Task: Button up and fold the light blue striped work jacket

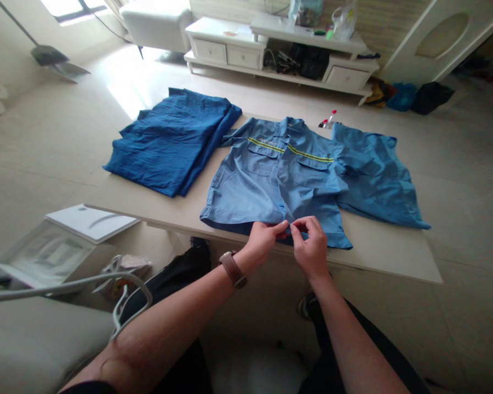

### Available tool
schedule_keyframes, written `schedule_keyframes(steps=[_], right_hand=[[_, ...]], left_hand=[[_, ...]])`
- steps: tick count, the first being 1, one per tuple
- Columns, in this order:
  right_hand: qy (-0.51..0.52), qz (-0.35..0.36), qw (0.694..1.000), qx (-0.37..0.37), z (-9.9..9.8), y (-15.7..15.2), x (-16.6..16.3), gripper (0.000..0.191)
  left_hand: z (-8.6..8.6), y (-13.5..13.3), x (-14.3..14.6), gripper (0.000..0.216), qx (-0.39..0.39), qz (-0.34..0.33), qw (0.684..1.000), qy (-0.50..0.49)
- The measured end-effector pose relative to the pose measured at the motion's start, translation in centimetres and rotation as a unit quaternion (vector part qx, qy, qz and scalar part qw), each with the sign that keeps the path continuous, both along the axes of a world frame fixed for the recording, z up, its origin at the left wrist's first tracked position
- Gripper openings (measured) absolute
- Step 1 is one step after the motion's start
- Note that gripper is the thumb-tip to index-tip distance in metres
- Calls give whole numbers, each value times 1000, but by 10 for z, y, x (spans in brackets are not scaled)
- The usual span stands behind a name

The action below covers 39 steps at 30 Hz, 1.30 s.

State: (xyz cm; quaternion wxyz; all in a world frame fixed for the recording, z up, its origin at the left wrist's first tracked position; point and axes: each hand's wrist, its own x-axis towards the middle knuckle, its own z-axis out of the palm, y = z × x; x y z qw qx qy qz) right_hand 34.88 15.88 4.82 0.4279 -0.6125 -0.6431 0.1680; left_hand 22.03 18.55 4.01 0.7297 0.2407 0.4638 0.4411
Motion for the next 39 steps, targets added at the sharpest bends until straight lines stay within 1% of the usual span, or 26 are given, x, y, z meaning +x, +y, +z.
schedule_keyframes(steps=[8, 15, 19, 23, 27, 30, 33, 35, 37, 39], right_hand=[[86, -15, 994, -61, -5, 2, 2, 11], [143, -34, 982, -120, -12, 4, 5, 18], [115, -21, 986, -122, -14, 5, 8, 19], [51, 1, 995, -89, -10, 5, 7, 15], [-8, 19, 999, -50, -3, 2, 5, 12], [-17, 7, 999, -41, -2, 1, 4, 12], [19, -9, 998, -59, -3, 2, 6, 11], [68, -19, 993, -94, -6, 4, 8, 13], [134, -25, 980, -145, -8, 7, 11, 17], [205, -20, 958, -199, -11, 10, 13, 23]], left_hand=[[-1, 2, -3, 40, 69, -26, 994, 75], [-5, 8, -6, 29, 121, -71, 984, 111], [-7, 8, -7, 27, 154, -73, 976, 133], [-9, 8, -7, 24, 179, -70, 968, 158], [-7, 8, -6, 26, 171, -73, 972, 144], [-5, 8, -5, 28, 180, -74, 972, 133], [-3, 8, -6, 24, 207, -84, 962, 159], [-2, 8, -8, 20, 217, -92, 951, 199], [-2, 9, -10, 16, 223, -104, 940, 237], [-1, 9, -12, 13, 223, -115, 932, 260]])
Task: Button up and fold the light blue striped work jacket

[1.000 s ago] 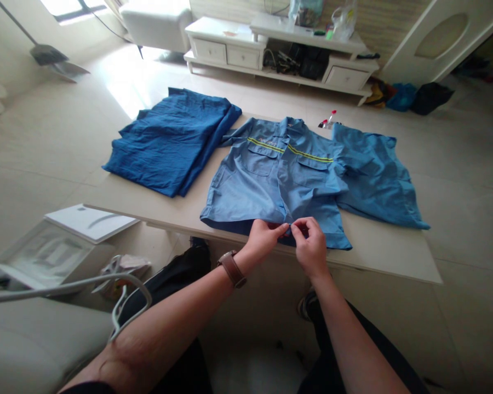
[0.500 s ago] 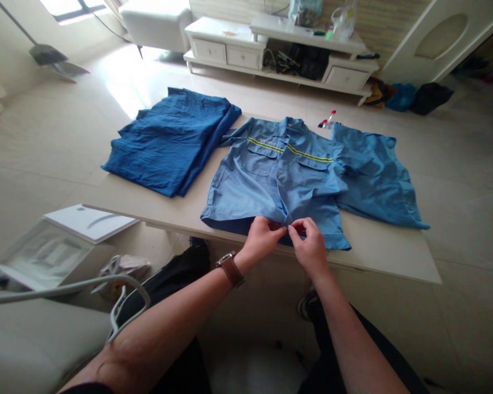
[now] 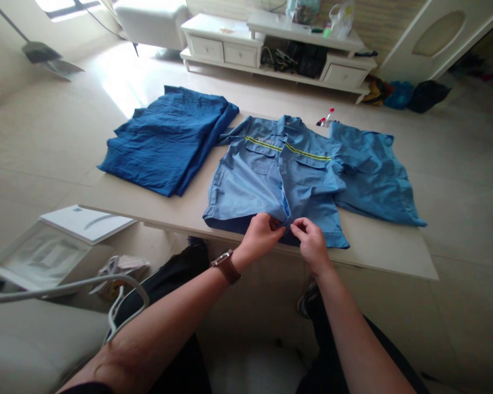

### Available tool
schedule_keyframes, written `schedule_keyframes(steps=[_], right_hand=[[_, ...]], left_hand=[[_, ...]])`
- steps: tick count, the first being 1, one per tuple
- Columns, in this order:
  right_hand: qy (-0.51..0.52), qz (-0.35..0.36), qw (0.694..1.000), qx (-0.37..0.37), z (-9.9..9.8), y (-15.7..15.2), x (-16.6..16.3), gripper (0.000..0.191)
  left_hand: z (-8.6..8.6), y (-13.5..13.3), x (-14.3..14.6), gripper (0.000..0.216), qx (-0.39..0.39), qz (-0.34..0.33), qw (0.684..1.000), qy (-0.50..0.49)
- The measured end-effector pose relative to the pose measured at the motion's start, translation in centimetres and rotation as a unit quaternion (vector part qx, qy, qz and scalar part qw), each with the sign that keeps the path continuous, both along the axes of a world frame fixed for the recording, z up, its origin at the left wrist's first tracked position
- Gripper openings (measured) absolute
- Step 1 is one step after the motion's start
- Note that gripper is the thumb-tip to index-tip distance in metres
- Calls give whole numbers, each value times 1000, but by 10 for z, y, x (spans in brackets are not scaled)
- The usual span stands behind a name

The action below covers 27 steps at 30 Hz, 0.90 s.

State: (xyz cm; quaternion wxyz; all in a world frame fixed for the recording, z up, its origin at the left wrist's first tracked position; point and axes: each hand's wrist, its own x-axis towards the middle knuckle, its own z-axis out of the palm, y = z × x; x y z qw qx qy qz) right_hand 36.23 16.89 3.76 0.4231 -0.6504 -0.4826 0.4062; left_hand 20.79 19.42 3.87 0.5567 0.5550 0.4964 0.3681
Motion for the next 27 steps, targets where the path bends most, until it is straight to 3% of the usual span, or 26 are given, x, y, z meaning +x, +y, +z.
schedule_keyframes(steps=[4, 7, 9, 11, 13, 14, 15, 16, 18, 20, 21, 23, 25, 27], right_hand=[[74, 14, 996, -56, -6, 3, 6, 30], [26, 34, 997, -65, -12, 3, 9, 27], [-33, 57, 995, -69, -15, 1, 10, 22], [-100, 88, 988, -76, -17, 0, 10, 17], [-161, 128, 975, -83, -17, -3, 8, 12], [-185, 148, 968, -87, -16, -5, 6, 11], [-205, 170, 960, -93, -15, -6, 5, 10], [-219, 189, 952, -101, -14, -8, 3, 10], [-233, 218, 938, -131, -12, -12, 1, 11], [-232, 245, 925, -173, -10, -15, -2, 12], [-228, 259, 919, -192, -9, -16, -3, 12], [-216, 292, 906, -218, -8, -19, -4, 12], [-213, 315, 900, -215, -9, -20, -5, 14], [-231, 310, 907, -169, -12, -20, -5, 12]], left_hand=[[0, -2, -1, 13, -7, -17, 1000, 7], [-3, -7, -3, 21, -46, -48, 997, 31], [-5, -12, -7, 33, -114, -108, 985, 70], [-4, -15, -13, 45, -217, -244, 940, 100], [2, -14, -21, 50, -294, -402, 862, 89], [6, -12, -25, 50, -308, -454, 833, 69], [9, -8, -28, 48, -304, -477, 823, 43], [13, -3, -31, 45, -287, -467, 836, 23], [17, 6, -36, 39, -228, -369, 900, 51], [15, 12, -39, 30, -122, -230, 944, 200], [12, 13, -41, 26, -58, -175, 937, 298], [4, 11, -43, 24, 52, -131, 881, 451], [-3, 5, -44, 28, 95, -165, 843, 503], [-8, 0, -43, 33, 92, -214, 834, 500]])
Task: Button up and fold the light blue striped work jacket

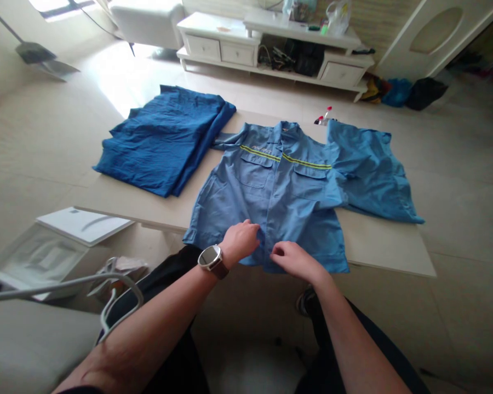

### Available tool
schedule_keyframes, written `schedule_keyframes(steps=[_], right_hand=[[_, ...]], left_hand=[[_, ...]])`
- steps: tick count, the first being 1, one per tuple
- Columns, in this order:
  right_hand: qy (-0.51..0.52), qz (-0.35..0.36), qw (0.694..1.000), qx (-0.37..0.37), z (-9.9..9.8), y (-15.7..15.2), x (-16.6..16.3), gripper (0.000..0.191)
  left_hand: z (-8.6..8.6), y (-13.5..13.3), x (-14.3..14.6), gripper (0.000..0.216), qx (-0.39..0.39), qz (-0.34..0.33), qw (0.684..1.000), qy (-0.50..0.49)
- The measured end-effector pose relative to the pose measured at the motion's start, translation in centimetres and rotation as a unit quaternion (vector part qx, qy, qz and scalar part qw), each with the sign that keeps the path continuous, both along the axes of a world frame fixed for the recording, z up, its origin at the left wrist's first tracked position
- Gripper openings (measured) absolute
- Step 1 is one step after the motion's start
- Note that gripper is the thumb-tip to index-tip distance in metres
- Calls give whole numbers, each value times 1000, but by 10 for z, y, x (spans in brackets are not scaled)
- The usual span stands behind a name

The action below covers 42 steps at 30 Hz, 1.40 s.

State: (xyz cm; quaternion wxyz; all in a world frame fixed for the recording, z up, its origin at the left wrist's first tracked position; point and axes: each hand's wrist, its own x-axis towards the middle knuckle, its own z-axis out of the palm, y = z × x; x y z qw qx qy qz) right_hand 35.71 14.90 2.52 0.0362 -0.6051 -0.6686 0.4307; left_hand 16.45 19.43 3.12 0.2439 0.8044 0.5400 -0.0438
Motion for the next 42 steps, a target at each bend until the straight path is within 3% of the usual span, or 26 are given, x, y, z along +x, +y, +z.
schedule_keyframes(steps=[3, 8, 12, 18, 22, 30, 42], right_hand=[[-22, -8, 994, 109, -5, 0, 1, 15], [-71, 23, 985, 158, -8, -3, 0, 46], [-90, 58, 982, 158, -8, -8, -4, 53], [-113, 56, 980, 152, -7, -10, -11, 54], [-167, 81, 977, 110, -1, -7, -15, 54], [-219, 84, 966, 106, 10, -5, -18, 36], [-216, 4, 966, 145, 5, -3, -11, 13]], left_hand=[[1, -2, 2, 35, -18, -21, 1000, 3], [14, -1, 6, 34, -38, -22, 998, 41], [18, -2, 9, 29, -43, -19, 998, 45], [9, -4, 7, 28, -41, -26, 998, 32], [7, -4, 6, 27, -37, -24, 999, 29], [5, -2, 7, 29, -22, -20, 999, 37], [4, -3, 12, 28, 29, -32, 999, 7]])
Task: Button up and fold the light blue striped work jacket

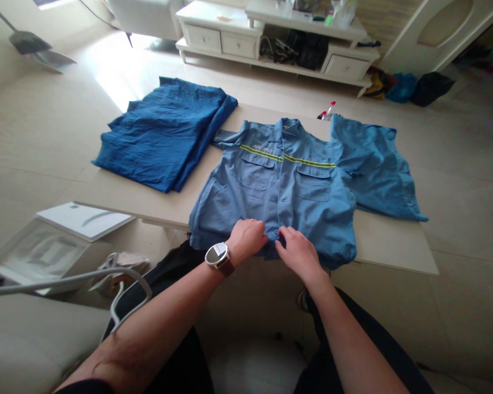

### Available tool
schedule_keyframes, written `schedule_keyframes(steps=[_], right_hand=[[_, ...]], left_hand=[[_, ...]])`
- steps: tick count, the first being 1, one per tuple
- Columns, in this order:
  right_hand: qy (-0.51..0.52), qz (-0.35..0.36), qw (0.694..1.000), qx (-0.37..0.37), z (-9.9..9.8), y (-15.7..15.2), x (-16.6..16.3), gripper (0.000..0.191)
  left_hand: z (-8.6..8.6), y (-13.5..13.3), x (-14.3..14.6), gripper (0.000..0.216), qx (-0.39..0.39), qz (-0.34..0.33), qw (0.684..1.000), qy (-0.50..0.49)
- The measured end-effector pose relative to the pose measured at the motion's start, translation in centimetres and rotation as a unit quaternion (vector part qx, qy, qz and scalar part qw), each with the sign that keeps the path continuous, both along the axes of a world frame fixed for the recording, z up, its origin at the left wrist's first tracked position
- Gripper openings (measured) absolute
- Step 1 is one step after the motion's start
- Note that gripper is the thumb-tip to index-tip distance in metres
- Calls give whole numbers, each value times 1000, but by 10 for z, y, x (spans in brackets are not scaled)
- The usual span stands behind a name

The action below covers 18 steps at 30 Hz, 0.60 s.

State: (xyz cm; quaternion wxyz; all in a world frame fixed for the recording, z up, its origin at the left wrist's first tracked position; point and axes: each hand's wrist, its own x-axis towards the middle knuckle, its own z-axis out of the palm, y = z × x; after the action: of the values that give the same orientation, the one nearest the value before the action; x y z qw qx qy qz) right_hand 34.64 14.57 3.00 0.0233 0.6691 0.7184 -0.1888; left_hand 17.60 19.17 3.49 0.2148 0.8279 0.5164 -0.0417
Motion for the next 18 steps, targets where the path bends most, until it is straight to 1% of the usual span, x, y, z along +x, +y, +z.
schedule_keyframes(steps=[8, 14, 18], right_hand=[[65, -33, 997, 28, -12, -1, 9, 9], [65, -17, 997, 42, -13, 1, 15, 8], [115, -40, 991, 48, -13, 3, 19, 13]], left_hand=[[-8, -3, 6, 24, 14, -21, 999, -48], [-22, -2, 11, 34, 10, -22, 996, -88], [-31, -3, 18, 32, 11, -16, 994, -109]])
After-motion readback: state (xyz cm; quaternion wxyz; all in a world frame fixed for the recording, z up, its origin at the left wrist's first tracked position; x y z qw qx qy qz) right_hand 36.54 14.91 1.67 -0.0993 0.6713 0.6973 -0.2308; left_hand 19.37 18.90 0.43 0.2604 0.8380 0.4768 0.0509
